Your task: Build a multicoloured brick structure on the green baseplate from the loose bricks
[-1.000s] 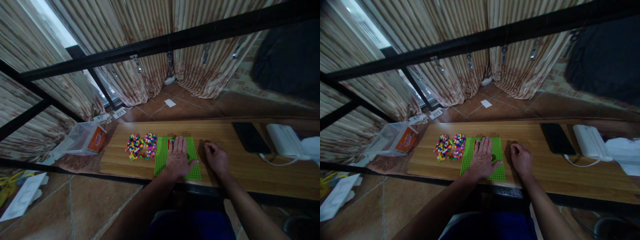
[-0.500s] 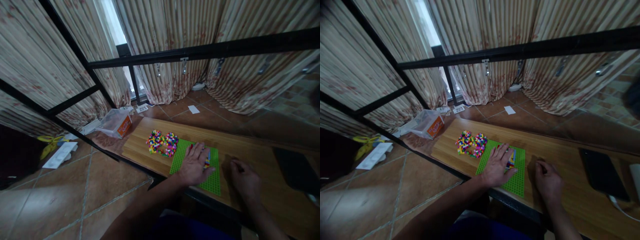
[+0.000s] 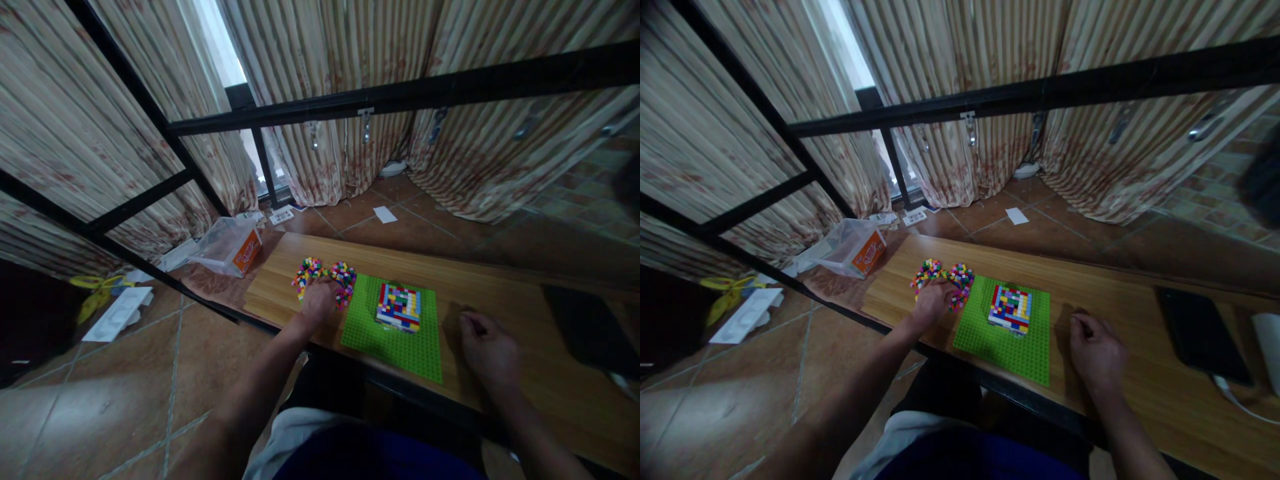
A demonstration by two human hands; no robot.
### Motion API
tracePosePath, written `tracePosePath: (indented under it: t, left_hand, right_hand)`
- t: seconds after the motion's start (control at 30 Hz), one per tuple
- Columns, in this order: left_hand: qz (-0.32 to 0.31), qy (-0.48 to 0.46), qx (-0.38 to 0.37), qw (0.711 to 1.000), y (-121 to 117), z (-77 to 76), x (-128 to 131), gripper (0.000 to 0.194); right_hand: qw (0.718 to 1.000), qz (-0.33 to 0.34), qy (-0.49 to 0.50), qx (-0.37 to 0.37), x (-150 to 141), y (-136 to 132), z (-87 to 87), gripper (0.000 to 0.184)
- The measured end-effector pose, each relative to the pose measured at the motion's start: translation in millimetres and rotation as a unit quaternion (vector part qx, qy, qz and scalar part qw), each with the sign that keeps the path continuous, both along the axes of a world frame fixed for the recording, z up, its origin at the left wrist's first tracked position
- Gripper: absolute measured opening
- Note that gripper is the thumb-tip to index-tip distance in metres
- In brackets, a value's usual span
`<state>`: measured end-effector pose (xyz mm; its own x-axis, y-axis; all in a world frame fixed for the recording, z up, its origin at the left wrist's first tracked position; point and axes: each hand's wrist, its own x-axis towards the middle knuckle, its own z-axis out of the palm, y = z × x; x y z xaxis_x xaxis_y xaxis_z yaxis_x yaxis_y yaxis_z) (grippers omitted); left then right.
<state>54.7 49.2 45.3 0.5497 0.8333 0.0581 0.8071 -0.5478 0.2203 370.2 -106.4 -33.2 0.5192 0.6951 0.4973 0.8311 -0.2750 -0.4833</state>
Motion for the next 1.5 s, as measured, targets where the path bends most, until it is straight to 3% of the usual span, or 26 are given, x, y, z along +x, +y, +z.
tracePosePath:
  t: [0.47,0.57,0.7,0.9,1.33,1.5]
  left_hand:
    - [-0.017,0.046,0.022,0.999,3,9.2,9,0.026]
    - [-0.026,0.002,0.026,0.999,-7,17.9,14,0.029]
    - [-0.093,-0.075,0.013,0.993,-28,28.8,33,0.028]
    - [-0.155,-0.106,-0.012,0.982,-51,32.4,71,0.02]
    - [-0.139,-0.067,0.038,0.987,-39,27.6,94,0.02]
    - [-0.123,-0.072,0.023,0.99,-37,27.1,99,0.015]
  right_hand:
    - [0.999,0.004,0.031,0.011,-4,2,5.0,0.036]
    - [0.999,0.0,0.033,0.002,-4,3,4.6,0.038]
    - [0.999,0.0,0.039,0.001,-4,3,3.9,0.041]
    - [0.999,0.003,0.05,0.014,-5,4,5.4,0.04]
    - [0.998,0.008,0.064,0.013,-7,4,8.1,0.036]
    - [0.998,0.01,0.059,0.016,-7,4,8.2,0.034]
